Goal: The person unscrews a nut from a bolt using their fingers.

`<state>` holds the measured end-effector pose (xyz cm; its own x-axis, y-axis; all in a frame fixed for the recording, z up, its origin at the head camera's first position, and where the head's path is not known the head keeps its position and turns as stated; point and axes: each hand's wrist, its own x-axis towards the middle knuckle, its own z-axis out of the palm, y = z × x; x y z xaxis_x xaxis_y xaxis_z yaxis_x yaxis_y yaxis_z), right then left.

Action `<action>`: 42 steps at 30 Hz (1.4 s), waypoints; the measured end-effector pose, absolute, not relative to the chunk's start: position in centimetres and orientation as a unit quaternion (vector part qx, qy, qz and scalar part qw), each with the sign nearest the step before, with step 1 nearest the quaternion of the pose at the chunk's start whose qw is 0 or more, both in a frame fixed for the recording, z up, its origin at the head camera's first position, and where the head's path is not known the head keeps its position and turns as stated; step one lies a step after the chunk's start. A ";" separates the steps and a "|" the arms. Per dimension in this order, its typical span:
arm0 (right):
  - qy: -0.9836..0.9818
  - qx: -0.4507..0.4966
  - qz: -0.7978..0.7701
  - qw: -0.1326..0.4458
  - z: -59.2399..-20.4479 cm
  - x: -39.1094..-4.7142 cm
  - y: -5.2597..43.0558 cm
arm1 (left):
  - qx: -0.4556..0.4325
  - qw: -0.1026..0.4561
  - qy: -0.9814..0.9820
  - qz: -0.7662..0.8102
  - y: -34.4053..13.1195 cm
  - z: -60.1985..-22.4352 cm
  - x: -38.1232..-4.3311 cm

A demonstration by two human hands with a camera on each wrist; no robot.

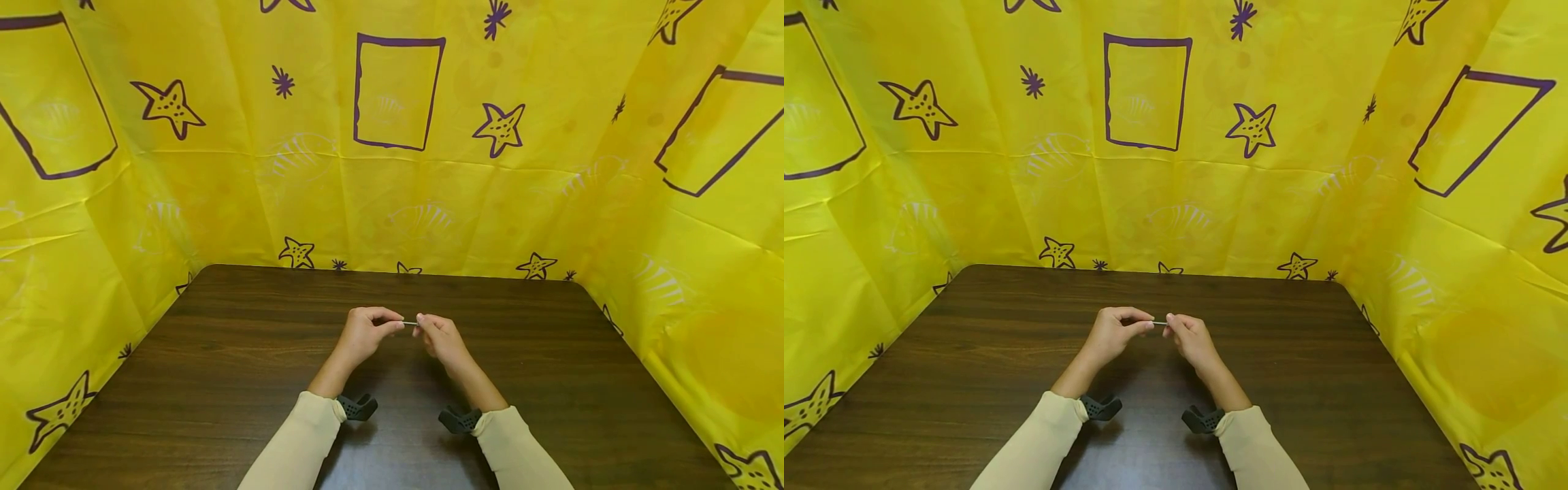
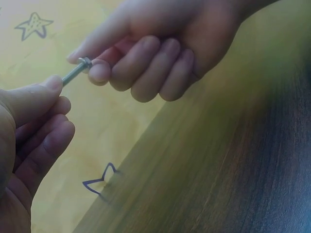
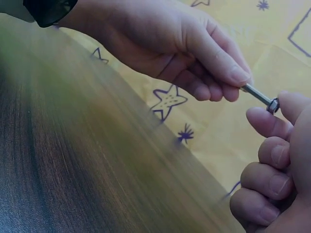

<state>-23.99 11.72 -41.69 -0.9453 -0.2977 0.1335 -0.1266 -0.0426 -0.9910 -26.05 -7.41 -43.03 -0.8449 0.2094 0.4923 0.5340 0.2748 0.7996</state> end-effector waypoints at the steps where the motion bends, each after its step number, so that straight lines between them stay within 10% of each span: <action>1: 0.686 -0.158 -0.707 0.060 -41.7 -24.0 11.7 | -0.237 0.147 -0.784 -0.555 -7.4 -43.0 -26.1; 42: 0.708 -0.175 -0.682 -0.054 -44.2 -25.9 12.2 | -0.219 0.141 -0.787 -0.559 -8.0 -43.1 -26.3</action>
